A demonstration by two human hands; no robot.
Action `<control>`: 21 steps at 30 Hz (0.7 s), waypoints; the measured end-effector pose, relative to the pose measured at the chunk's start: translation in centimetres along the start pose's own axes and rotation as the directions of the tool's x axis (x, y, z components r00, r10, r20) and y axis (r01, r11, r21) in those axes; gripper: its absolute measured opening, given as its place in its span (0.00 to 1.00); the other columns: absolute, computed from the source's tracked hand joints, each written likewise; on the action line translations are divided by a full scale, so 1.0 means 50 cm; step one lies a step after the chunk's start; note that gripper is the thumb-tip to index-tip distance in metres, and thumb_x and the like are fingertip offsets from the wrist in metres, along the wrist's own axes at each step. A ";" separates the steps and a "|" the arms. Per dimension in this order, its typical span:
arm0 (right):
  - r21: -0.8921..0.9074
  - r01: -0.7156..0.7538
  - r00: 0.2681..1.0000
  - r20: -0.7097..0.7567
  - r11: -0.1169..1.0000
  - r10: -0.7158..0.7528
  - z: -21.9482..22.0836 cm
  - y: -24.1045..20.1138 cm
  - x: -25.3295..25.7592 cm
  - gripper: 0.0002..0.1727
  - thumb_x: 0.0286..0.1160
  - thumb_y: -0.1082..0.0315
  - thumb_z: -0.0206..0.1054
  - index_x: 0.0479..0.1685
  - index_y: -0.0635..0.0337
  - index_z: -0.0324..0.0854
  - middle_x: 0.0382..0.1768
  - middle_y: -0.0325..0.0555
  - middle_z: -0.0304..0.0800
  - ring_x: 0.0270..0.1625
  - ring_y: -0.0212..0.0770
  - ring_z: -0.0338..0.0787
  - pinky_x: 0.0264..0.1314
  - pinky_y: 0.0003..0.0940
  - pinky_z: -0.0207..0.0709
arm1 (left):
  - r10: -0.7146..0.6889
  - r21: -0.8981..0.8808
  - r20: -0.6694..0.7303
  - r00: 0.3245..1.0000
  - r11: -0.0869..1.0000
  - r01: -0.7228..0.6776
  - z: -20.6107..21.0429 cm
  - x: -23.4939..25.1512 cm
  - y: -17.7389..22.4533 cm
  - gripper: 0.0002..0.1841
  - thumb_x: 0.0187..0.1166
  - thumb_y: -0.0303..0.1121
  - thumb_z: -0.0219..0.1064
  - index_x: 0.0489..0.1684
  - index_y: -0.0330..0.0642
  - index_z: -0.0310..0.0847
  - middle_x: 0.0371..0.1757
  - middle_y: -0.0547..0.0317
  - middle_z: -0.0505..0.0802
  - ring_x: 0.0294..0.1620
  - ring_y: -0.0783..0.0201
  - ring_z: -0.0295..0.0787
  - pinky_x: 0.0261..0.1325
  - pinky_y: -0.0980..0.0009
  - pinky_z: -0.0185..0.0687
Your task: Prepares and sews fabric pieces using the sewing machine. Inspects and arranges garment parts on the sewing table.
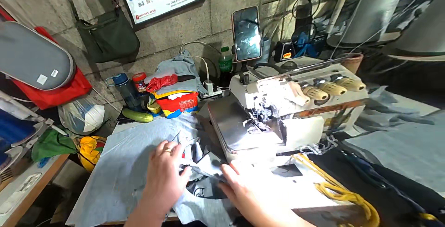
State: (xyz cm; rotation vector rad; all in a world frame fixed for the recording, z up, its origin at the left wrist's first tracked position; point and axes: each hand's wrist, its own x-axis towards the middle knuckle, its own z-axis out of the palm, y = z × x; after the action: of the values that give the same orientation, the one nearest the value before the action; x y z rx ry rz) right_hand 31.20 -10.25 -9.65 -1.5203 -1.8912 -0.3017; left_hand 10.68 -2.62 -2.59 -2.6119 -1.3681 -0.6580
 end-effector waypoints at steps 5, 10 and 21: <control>-0.084 -0.037 0.985 -0.171 0.996 0.022 -0.061 0.014 0.005 0.12 0.76 0.68 0.59 0.31 0.58 0.88 0.25 0.49 0.88 0.26 0.49 0.91 0.23 0.43 0.83 | 0.108 0.138 -0.247 0.963 0.988 -0.076 0.014 0.034 0.011 0.09 0.61 0.23 0.71 0.35 0.43 0.95 0.45 0.51 0.97 0.58 0.42 0.92 0.52 0.41 0.84; 0.014 -0.151 0.950 -0.273 0.988 0.149 -0.105 0.091 -0.020 0.13 0.73 0.66 0.58 0.25 0.58 0.86 0.21 0.45 0.87 0.21 0.41 0.86 0.21 0.36 0.78 | 0.278 0.053 -0.411 0.868 0.958 -0.282 -0.053 0.104 0.044 0.13 0.75 0.28 0.58 0.35 0.44 0.92 0.48 0.56 0.96 0.61 0.49 0.90 0.58 0.44 0.82; 0.528 -0.555 0.812 0.177 0.643 0.556 -0.154 0.144 -0.091 0.13 0.79 0.67 0.62 0.33 0.69 0.86 0.24 0.47 0.85 0.25 0.34 0.84 0.32 0.31 0.79 | 0.139 -0.270 0.201 0.970 0.959 -0.082 -0.039 0.305 0.183 0.07 0.82 0.29 0.66 0.45 0.39 0.90 0.39 0.49 0.94 0.44 0.50 0.92 0.52 0.46 0.84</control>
State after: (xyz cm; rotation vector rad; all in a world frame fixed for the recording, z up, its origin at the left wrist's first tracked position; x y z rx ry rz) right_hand 41.06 -16.07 -8.48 -1.5686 -1.2334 0.5062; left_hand 25.02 2.92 6.57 -3.0248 -1.2492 -0.5846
